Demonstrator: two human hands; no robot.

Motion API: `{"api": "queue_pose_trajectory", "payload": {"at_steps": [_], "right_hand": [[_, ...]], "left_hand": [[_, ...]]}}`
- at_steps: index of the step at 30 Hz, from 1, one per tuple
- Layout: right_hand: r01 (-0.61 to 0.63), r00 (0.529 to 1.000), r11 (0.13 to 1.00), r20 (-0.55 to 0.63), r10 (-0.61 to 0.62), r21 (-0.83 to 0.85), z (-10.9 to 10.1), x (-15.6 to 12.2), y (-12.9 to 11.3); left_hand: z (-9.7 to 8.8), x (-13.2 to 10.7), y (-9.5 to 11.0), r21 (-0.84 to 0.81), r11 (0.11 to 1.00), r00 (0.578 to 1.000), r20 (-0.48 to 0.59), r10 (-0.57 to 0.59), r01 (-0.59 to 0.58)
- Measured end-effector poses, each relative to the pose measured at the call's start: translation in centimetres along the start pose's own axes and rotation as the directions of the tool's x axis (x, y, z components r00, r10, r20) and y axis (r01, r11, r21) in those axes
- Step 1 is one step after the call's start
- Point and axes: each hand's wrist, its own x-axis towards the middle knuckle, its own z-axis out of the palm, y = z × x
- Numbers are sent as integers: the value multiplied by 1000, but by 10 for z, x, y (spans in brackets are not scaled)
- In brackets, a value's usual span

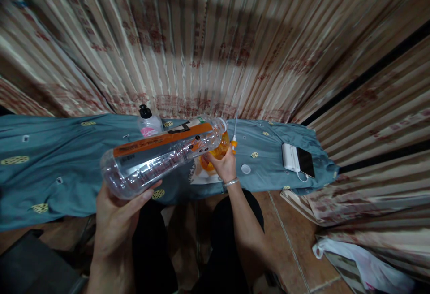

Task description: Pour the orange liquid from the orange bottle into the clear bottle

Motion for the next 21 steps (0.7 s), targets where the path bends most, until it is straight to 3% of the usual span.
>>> {"api": "queue_pose_trajectory", "payload": {"at_steps": [21], "right_hand": [[9, 1000, 1000, -3, -9, 7, 0, 0, -1]], "left_hand": [[-1, 0, -1, -12, 1000, 1000, 7, 17, -16]]}}
